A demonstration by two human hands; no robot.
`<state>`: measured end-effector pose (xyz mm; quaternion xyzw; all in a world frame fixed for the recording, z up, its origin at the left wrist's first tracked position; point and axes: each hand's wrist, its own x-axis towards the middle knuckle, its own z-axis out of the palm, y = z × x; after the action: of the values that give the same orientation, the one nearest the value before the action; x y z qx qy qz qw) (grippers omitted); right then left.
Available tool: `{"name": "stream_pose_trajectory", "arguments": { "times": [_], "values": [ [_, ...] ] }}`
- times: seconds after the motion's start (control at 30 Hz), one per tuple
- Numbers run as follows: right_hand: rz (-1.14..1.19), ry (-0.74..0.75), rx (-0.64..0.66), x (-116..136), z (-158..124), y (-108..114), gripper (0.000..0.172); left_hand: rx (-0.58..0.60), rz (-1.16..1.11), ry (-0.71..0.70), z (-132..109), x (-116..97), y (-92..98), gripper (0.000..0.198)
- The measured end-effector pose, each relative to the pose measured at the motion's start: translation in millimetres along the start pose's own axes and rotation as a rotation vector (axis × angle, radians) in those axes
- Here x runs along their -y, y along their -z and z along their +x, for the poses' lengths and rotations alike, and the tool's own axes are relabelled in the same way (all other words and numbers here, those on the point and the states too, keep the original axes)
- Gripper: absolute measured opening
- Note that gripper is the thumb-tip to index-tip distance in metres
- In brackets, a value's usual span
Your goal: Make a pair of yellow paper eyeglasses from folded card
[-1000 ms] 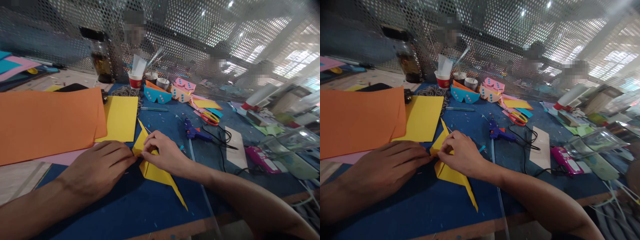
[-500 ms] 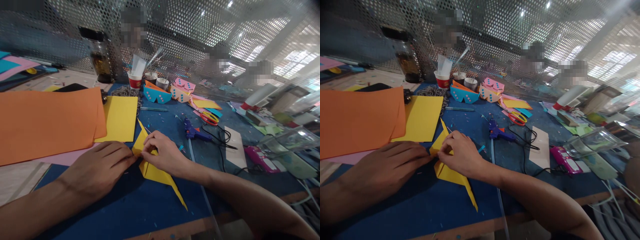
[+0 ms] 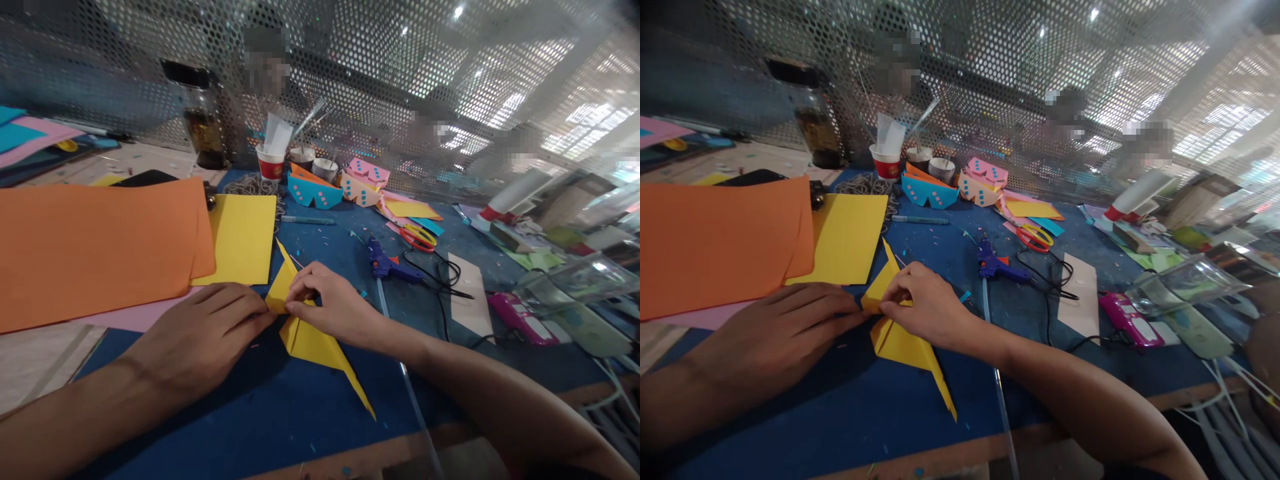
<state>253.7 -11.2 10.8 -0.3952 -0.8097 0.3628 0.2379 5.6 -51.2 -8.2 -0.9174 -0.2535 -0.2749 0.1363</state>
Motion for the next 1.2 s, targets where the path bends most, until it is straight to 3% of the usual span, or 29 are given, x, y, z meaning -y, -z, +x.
{"name": "stream_pose_trajectory", "arguments": {
  "times": [0.83, 1.2],
  "values": [
    [-0.046, 0.0, 0.015, 2.2, -0.4, 0.5, 0.011, 0.031, -0.186, 0.12, -4.7, 1.0, -3.3, 0.038],
    [-0.004, 0.008, 0.013, -4.7, 2.6, 1.7, 0.011, 0.017, -0.154, 0.111, -1.7, -0.3, -0.9, 0.04]
  ]
}}
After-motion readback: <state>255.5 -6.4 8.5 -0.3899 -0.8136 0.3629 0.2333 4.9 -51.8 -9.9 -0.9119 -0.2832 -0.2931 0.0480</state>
